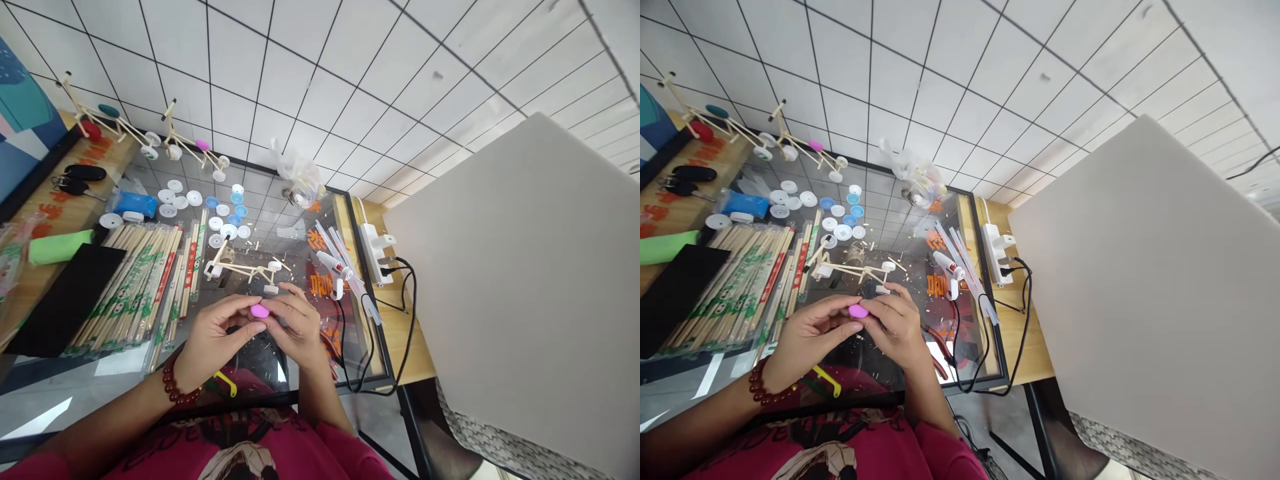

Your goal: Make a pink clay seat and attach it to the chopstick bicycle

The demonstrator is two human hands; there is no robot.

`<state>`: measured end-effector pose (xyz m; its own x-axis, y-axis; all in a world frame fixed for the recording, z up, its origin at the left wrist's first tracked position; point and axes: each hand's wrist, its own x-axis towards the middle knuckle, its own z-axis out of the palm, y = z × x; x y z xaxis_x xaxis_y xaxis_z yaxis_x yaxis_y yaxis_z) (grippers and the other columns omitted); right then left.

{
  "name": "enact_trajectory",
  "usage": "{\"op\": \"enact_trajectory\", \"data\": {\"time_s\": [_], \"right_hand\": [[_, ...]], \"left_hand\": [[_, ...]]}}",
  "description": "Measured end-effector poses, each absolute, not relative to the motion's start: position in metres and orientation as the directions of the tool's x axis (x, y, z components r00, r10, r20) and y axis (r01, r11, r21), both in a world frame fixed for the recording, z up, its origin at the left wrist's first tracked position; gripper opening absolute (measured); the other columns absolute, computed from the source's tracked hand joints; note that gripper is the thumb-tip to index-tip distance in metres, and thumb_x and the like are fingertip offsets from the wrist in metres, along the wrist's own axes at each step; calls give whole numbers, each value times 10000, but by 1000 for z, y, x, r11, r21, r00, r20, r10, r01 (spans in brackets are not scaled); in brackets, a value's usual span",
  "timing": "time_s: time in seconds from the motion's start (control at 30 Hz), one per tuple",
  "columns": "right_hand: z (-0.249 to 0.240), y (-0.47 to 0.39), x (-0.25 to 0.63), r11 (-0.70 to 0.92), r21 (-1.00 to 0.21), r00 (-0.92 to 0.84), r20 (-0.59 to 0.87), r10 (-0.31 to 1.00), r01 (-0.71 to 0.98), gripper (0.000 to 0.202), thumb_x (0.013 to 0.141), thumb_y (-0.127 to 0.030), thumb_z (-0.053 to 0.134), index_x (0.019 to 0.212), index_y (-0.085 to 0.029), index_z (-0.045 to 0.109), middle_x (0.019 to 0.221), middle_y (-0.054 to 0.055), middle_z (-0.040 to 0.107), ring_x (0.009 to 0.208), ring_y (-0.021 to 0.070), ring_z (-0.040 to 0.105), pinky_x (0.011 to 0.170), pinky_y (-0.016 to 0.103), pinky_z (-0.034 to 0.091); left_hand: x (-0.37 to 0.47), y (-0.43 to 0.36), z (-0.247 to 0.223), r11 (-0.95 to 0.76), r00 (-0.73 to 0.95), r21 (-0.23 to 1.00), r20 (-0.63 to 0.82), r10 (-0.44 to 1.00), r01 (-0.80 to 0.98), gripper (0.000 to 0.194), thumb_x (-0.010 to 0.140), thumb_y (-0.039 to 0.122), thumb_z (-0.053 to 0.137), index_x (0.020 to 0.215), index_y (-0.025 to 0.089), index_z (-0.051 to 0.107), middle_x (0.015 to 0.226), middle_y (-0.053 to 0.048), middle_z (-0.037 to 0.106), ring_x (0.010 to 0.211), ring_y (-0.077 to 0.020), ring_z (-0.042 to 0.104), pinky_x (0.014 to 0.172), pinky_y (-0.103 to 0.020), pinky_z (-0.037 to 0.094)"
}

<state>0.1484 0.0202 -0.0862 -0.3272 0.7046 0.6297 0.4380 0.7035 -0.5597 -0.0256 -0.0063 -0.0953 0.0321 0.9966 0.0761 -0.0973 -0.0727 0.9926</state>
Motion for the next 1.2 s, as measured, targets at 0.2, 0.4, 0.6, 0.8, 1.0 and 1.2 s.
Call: {"op": "enact_trajectory", "data": {"time_s": [0.2,0.4,0.6,0.8,1.0,1.2], "right_hand": [[-88,20,152,723,-580,-328,646,689,377,274,909,-206,691,1181,-226,693,881,27,773,737,132,718,990,441,572],[-89,20,153,741,-599,-344,656,672,305,326,896,-235,714,1219,-220,682,863,39,770,721,142,715,963,448,591],[-87,19,152,727,-621,-339,644,686,292,341,898,-244,713,1236,-232,674,855,32,771,700,135,713,951,432,599],[-88,17,152,698,-665,-318,622,715,268,339,890,-177,705,1218,-261,687,900,17,777,747,128,726,967,409,588],[-87,17,153,721,-616,-388,609,691,317,347,882,-124,671,1202,-257,682,901,10,748,767,122,699,1011,431,557],[-87,16,154,727,-593,-404,605,686,346,330,867,-114,673,1177,-227,687,892,19,690,789,124,659,1018,440,545]], "left_hand": [[-31,-5,-87,-300,40,951,298,954,72,322,814,108,739,1079,286,776,995,-16,781,829,-112,740,742,-166,604],[-34,-5,-85,-397,71,906,391,918,149,301,795,72,751,1022,266,791,947,-10,784,840,-111,738,792,-169,593],[-36,-5,-88,-378,53,918,374,926,123,329,798,80,751,1059,278,780,962,-7,787,821,-106,743,764,-161,598],[-34,-7,-92,-248,46,969,248,968,0,412,782,123,776,1154,298,748,1007,-19,790,787,-122,748,736,-193,621],[-32,-5,-87,-136,70,991,136,988,-8,202,762,205,798,964,214,786,939,-55,767,793,-151,733,706,-210,615],[-34,-5,-83,-156,94,987,151,984,46,170,786,175,767,949,223,771,941,-45,750,850,-140,713,745,-198,588]]}}
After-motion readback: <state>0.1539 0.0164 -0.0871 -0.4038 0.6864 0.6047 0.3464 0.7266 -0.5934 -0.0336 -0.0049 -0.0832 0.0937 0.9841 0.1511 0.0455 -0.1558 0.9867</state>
